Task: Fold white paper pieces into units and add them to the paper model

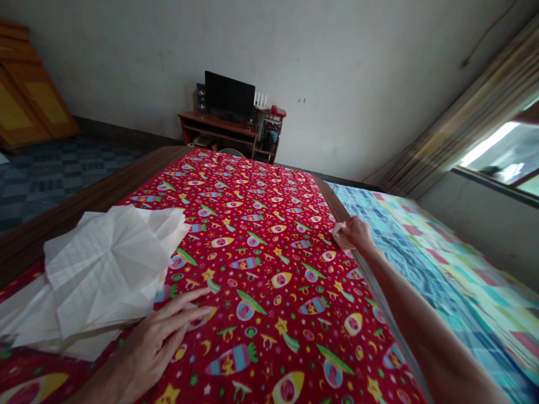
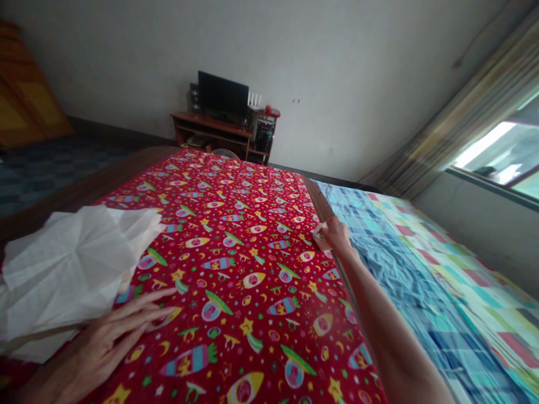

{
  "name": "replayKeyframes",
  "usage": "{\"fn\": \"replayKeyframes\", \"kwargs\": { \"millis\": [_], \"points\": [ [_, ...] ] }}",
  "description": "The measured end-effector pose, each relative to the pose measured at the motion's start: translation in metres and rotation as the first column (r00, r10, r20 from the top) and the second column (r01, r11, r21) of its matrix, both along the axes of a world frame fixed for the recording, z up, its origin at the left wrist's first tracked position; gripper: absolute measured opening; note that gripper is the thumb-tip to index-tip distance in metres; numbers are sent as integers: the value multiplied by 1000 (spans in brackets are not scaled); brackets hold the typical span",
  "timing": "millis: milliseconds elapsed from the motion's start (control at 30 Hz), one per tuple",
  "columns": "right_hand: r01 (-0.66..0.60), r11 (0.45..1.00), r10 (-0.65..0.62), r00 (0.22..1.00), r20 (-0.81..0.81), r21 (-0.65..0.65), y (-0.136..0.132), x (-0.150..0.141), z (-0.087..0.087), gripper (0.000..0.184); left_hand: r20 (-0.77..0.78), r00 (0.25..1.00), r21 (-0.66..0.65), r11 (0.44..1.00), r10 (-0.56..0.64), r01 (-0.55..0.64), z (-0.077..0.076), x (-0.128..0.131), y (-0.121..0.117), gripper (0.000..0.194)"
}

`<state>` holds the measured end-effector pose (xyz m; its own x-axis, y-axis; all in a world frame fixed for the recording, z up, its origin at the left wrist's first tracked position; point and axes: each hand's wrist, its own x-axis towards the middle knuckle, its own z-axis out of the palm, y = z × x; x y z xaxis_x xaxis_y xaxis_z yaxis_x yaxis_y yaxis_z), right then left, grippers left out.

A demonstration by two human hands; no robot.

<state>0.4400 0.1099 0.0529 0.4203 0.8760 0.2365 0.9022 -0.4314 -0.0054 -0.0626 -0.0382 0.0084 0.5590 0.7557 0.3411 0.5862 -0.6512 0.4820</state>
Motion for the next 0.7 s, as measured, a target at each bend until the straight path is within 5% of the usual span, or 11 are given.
{"fn": "replayKeyframes", "kwargs": {
  "millis": [400,700],
  "points": [
    [-136,989,135,991,-19,-58,5,6,3,21,-33,999,53,999,1,1,7,4,-3,39],
    [-107,989,103,994,-43,-99,12,-2,3,17,-37,999,48,999,-15,17,0,1,-4,40]
  ]
}}
